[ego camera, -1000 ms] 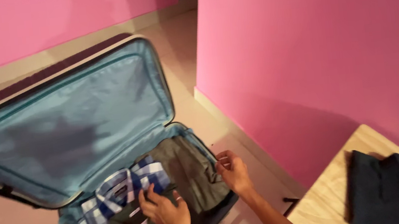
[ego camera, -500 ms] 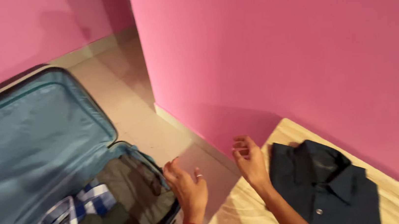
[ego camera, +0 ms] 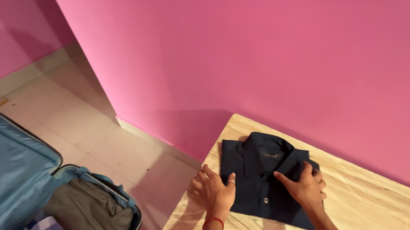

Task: The person folds a pair of trousers on a table and places them into an open suitcase, then picks up three folded shirts one at a time and arranges them inside the suitcase before closing the lid.

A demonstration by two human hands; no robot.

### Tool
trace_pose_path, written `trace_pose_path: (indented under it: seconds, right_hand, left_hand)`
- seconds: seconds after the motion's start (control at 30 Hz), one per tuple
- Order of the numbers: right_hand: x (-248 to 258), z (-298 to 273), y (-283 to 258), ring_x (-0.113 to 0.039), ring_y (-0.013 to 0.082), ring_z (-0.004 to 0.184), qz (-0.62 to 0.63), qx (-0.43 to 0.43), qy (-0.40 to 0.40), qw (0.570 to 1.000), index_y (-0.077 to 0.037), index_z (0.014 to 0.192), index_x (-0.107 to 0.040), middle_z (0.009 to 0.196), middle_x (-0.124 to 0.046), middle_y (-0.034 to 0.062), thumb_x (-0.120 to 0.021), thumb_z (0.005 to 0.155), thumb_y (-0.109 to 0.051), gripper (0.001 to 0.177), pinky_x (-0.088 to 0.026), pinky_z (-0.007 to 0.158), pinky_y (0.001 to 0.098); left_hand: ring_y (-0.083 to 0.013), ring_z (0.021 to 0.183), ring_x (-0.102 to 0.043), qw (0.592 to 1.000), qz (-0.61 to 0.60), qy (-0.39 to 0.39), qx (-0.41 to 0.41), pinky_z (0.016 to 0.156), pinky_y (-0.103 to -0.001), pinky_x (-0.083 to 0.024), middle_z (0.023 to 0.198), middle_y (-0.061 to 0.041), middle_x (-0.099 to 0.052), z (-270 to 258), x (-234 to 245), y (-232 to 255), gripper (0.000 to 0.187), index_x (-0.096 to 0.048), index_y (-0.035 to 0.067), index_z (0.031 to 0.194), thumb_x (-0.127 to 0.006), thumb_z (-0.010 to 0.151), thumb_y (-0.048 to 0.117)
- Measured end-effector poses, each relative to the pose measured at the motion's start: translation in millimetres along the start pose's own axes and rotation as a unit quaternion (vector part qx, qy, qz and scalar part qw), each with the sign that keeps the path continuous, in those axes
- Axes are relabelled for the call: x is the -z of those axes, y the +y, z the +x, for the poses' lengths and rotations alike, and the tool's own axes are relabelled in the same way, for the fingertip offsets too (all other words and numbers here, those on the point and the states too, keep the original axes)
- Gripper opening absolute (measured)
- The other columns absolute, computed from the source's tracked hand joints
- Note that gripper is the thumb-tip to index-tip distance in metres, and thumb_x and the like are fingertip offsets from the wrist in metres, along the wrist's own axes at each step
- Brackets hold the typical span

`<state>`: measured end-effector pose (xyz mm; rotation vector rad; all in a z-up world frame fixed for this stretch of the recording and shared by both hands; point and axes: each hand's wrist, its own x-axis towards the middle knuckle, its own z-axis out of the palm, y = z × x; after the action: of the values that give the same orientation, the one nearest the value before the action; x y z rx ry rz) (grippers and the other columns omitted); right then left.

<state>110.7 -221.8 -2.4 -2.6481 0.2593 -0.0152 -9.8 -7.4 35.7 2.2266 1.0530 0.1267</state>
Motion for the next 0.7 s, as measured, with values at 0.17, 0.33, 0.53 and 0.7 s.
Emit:
trace_pose_path:
  seconds: [0.17, 0.33, 0.53, 0.7]
  right_hand:
    - [2, 17, 43, -0.043, 0.0478, 0.138, -0.009, -0.063, -0.035, 0.997, -0.009, 0.152, -0.039, 0.147, -0.044, 0.0304, -0.093, 0.06, -0.066, 0.121, -0.042, 0.108, 0.0605]
    - [-12, 36, 67, -0.068, 0.0386, 0.106, 0.155, -0.018, -0.02, 0.987, 0.016, 0.143, -0.034, 0.12, -0.062, 0.0329, -0.1, 0.057, -0.048, 0.126, -0.057, 0.089, 0.0441]
    - [-7, 33, 63, -0.073, 0.0287, 0.077, 0.279, -0.08, -0.116, 0.95, 0.015, 0.114, -0.067, 0.096, -0.075, 0.0242, -0.096, 0.062, -0.035, 0.078, -0.059, 0.069, 0.0408]
    - [-27, 32, 63, -0.074, 0.0248, 0.078, 0.308, -0.043, -0.163, 0.936, 0.005, 0.118, -0.072, 0.095, -0.079, 0.0177, -0.085, 0.076, -0.035, 0.059, -0.058, 0.071, 0.039]
  left_hand:
    - [-0.0384, 0.147, -0.024, 0.998, 0.064, -0.005, -0.004, 0.114, -0.073, -0.017, 0.153, -0.017, -0.036, -18, 2, 17, 0.089, -0.032, 0.001, 0.146, -0.076, 0.088, 0.053]
    - [-0.0427, 0.141, -0.038, 0.995, -0.049, -0.047, -0.068, 0.111, -0.05, -0.042, 0.15, -0.026, -0.04, -15, -24, 16, 0.099, -0.025, -0.002, 0.153, -0.081, 0.081, 0.037]
    - [-0.04, 0.116, -0.065, 0.99, -0.137, -0.02, -0.007, 0.097, -0.045, -0.054, 0.124, -0.03, -0.063, 23, -55, -1, 0.094, -0.039, -0.013, 0.141, -0.084, 0.082, 0.044]
    - [-0.0332, 0.1, -0.076, 0.957, -0.262, -0.117, 0.04, 0.089, -0.042, -0.057, 0.104, -0.025, -0.079, 50, -53, -28, 0.06, -0.075, -0.004, 0.115, -0.078, 0.082, 0.046]
